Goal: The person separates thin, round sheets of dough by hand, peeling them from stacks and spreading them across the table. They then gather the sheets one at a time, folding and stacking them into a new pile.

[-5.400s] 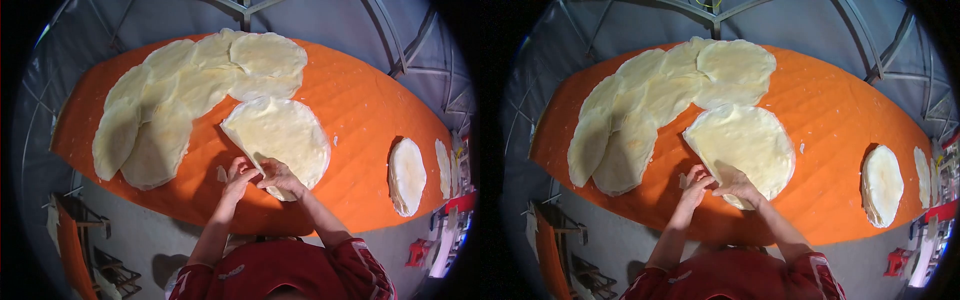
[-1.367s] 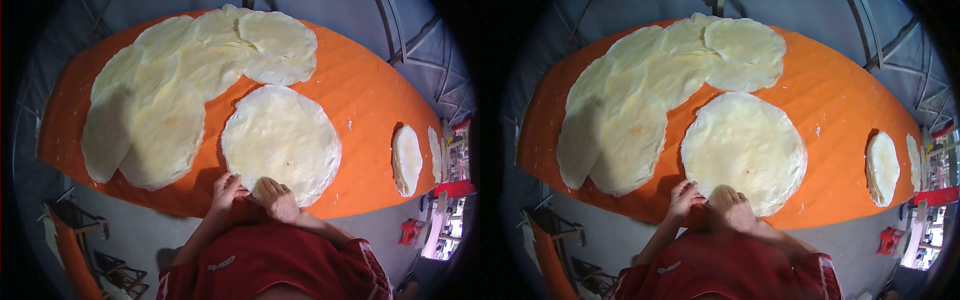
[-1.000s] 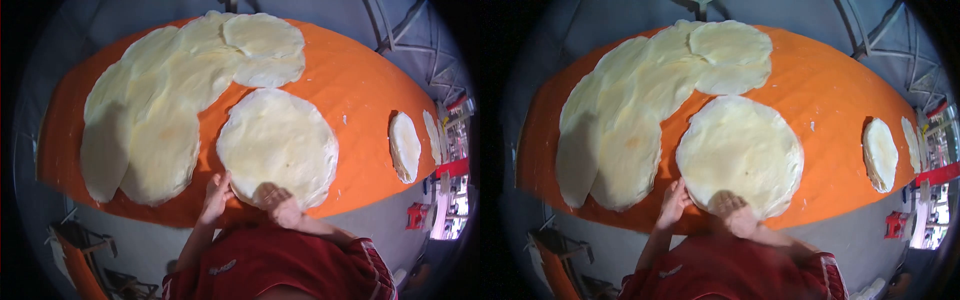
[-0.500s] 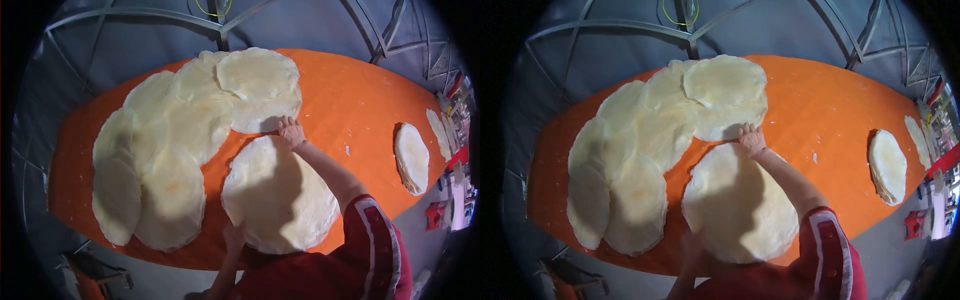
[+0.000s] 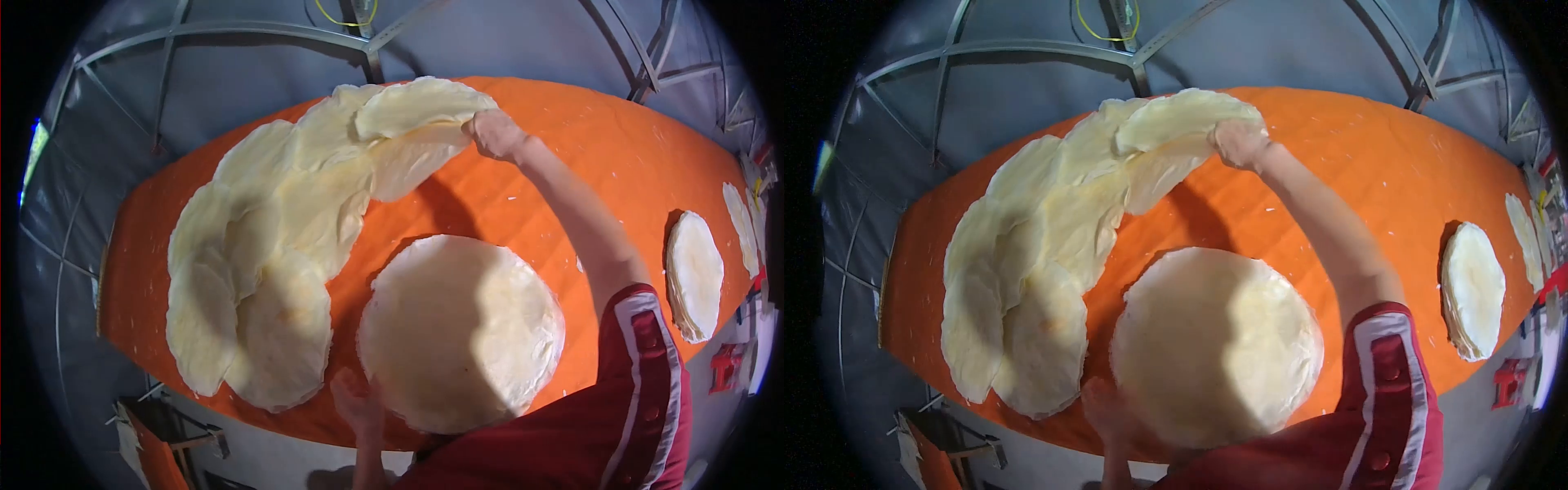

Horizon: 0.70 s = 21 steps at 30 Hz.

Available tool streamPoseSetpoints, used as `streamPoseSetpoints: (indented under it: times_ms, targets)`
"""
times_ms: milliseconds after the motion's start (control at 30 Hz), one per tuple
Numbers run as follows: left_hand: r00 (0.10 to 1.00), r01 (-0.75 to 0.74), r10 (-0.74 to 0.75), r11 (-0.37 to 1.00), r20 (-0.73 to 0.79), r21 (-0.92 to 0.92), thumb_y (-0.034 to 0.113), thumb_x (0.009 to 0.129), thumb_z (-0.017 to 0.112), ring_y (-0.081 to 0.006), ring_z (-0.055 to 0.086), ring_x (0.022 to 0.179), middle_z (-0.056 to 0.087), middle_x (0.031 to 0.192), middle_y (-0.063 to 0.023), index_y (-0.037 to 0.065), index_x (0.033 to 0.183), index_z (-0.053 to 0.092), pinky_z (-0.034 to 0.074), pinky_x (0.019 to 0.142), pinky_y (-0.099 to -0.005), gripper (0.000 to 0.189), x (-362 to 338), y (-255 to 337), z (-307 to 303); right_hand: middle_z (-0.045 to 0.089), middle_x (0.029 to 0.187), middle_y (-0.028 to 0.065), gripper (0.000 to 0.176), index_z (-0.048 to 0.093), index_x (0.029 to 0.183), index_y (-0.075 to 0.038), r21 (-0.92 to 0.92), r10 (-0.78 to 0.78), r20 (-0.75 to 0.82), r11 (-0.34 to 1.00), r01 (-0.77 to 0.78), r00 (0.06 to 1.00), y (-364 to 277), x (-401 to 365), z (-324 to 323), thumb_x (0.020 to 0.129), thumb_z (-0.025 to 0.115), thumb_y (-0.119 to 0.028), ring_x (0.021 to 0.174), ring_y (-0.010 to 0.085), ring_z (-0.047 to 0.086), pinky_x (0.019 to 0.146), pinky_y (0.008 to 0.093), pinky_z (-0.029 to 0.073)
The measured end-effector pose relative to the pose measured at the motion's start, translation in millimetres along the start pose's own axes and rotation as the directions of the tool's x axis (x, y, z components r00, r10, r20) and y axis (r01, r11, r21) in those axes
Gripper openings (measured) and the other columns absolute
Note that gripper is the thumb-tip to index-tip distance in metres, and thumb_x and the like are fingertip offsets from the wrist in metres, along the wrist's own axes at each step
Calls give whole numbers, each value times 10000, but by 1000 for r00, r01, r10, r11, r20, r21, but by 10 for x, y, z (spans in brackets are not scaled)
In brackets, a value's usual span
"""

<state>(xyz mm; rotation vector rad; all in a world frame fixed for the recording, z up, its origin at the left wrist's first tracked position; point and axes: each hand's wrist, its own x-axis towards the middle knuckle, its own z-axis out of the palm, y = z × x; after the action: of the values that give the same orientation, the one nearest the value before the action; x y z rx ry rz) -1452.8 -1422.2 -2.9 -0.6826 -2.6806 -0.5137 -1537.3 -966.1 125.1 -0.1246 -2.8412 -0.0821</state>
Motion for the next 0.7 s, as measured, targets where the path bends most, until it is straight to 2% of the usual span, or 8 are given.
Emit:
streamPoseSetpoints:
  times_ms: [67,167,200,233,300,400,600,700]
  targets:
    - [912,407,-276,530,302,-744,104,743,580,-201,556,793,529,946,-128,-29,989,446,465,691,-307,310,216,221,-197,523,620,171,126,528,706,5,-116,-103,-61,989,95,993,-199,-336,-532,595,470,13,586,351,509,529,402,418]
    - [640,762,101,-209,761,-613,94,808,480,-277,533,888,505,1005,-141,-16,1049,413,433,787,-378,274,457,569,-203,538,662,189,99,504,677,24,-170,-84,-16,982,80,996,-558,-1308,-980,584,477,3,677,357,518,611,413,419]
    - [551,817,263,-360,792,-450,84,826,442,-292,520,926,494,1032,-143,-11,1084,389,419,812,-396,280,482,730,-108,537,803,231,124,511,699,34,-132,224,525,975,-181,821,-857,-1540,-1302,587,483,-11,824,351,510,710,399,419]
    - [509,833,372,-441,776,-335,65,828,420,-286,499,968,481,1067,-135,12,1129,360,411,825,-402,311,460,848,75,526,862,243,205,523,787,38,-86,185,606,982,-167,774,-941,-1913,-1251,604,520,-56,880,342,497,743,388,413]
    - [446,843,474,-507,759,-178,45,830,398,-279,479,1009,467,1102,-128,36,1174,330,403,838,-407,351,296,1046,431,516,920,256,291,536,874,41,-30,141,705,985,-169,695,-975,-2361,-1170,622,558,-102,936,333,485,775,376,407]
    - [665,733,354,-478,658,-484,76,803,432,-204,499,971,498,1072,-91,27,1107,420,417,782,-322,308,182,1261,603,507,985,247,578,460,1084,27,282,-87,906,854,-437,414,-1031,-2626,-983,602,661,-220,952,327,483,804,357,396]
    - [598,780,599,-588,533,-215,81,774,457,-243,447,1050,423,1158,-106,71,1201,305,394,844,-426,453,395,1357,445,470,1101,148,837,367,1177,-3,784,28,326,550,-287,945,-1393,-2316,-564,513,776,-307,987,295,468,817,361,396]
    - [608,771,459,-535,648,-345,77,753,513,-260,453,1034,433,1133,-112,62,1197,306,416,822,-412,490,415,1433,414,480,1080,126,792,406,1146,-12,773,119,345,527,-354,931,-1463,-2311,-393,497,791,-252,993,253,464,805,349,415]
